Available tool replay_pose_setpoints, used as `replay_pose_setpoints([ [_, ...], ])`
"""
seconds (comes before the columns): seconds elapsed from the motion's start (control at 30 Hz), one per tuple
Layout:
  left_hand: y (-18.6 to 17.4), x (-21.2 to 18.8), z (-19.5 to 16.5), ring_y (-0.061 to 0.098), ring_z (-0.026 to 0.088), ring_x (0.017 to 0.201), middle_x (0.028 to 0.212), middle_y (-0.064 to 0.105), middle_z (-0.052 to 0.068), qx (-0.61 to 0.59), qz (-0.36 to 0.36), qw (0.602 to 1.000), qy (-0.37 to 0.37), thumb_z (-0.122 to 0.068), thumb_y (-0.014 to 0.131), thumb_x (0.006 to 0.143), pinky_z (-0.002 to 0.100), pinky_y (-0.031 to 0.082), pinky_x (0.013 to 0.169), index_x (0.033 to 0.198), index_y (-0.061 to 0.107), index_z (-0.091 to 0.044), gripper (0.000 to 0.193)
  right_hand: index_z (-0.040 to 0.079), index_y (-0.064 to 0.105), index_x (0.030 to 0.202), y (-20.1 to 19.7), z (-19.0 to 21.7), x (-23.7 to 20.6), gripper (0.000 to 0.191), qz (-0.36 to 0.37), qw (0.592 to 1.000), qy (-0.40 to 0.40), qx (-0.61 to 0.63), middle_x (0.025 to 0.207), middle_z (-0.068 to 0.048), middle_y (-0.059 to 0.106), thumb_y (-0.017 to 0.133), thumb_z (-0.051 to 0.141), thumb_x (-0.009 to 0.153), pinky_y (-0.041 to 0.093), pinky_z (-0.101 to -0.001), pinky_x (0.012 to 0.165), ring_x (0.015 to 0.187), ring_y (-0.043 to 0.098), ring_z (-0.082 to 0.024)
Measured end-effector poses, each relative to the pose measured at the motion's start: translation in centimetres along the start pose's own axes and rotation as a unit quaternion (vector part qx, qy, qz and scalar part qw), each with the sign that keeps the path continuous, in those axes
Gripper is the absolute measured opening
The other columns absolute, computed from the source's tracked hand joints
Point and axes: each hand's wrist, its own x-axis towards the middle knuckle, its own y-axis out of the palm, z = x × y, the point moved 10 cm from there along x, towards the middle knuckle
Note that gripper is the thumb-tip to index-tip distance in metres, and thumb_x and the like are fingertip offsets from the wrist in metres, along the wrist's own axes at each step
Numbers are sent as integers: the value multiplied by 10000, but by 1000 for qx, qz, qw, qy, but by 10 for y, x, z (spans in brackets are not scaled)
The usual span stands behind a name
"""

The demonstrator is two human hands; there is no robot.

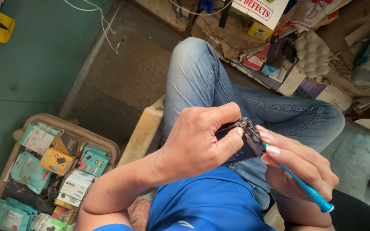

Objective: The person sits on a chair and uses a blue pry tool to work along the edge of an opened smartphone, prying at the frame and manipulating internal components around the battery while holding the phone in one hand.

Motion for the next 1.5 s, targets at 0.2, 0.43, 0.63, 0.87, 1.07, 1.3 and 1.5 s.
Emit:
replay_pose_setpoints([
  [0.2, -1, 0, -1, 638, 349, 679, 739, 628, 132, 4, -4, 1000, 4, -223, 661, 911, 407, 480, 580, 881, 588, -70, 172, 7, 596, 1074, 1, 0, 2, 146, 2, 1000, -9, -3, 1062, -211, 733, 723, 2, 1004, 675, -405, 892, 1001, 780, -339],
  [0.43, 0, 0, 0, 634, 348, 667, 732, 626, 134, 2, -1, 1000, -4, -221, 659, 911, 408, 476, 574, 878, 590, -69, 170, 12, 595, 1076, 0, 0, 2, 142, 4, 1000, -8, -1, 1058, -204, 734, 723, 28, 1017, 673, -391, 875, 993, 781, -330],
  [0.63, -1, 0, -1, 636, 343, 664, 735, 625, 136, 0, -2, 1000, 2, -217, 656, 908, 406, 480, 576, 877, 589, -66, 167, 28, 604, 1108, -1, -1, 0, 122, -3, 1000, -5, -2, 1092, -190, 741, 709, 71, 1064, 674, -366, 883, 1007, 787, -308],
  [0.87, -1, 1, 0, 639, 344, 671, 733, 625, 136, 1, 0, 1000, -2, -216, 652, 913, 406, 486, 587, 876, 585, -64, 170, 22, 614, 1102, -4, -9, -7, 106, -15, 1000, -7, 4, 1080, -198, 743, 695, 85, 1073, 671, -359, 878, 983, 789, -291],
  [1.07, 0, 1, 2, 638, 351, 687, 741, 625, 141, -7, 9, 1000, -3, -223, 651, 922, 406, 487, 590, 884, 596, -66, 171, 20, 540, 1180, -8, -25, -16, 180, -61, 995, -17, 81, 1043, -227, 708, 663, 127, 1102, 685, -401, 897, 951, 780, -300],
  [1.3, 1, 4, 6, 627, 319, 648, 722, 615, 126, -27, 18, 999, -20, -221, 641, 914, 385, 482, 587, 891, 607, -65, 161, 20, 460, 1251, -10, -33, -17, 146, -76, 991, 3, 108, 1064, -271, 705, 546, 90, 1157, 668, -391, 861, 941, 780, -320],
  [1.5, 0, 4, 6, 622, 314, 643, 723, 611, 129, -29, 20, 999, -20, -223, 643, 911, 384, 479, 585, 896, 607, -61, 166, 23, 495, 1243, 3, -42, -8, 178, -60, 970, 93, 218, 1112, -283, 701, 559, 64, 1083, 655, -373, 936, 976, 760, -276],
])
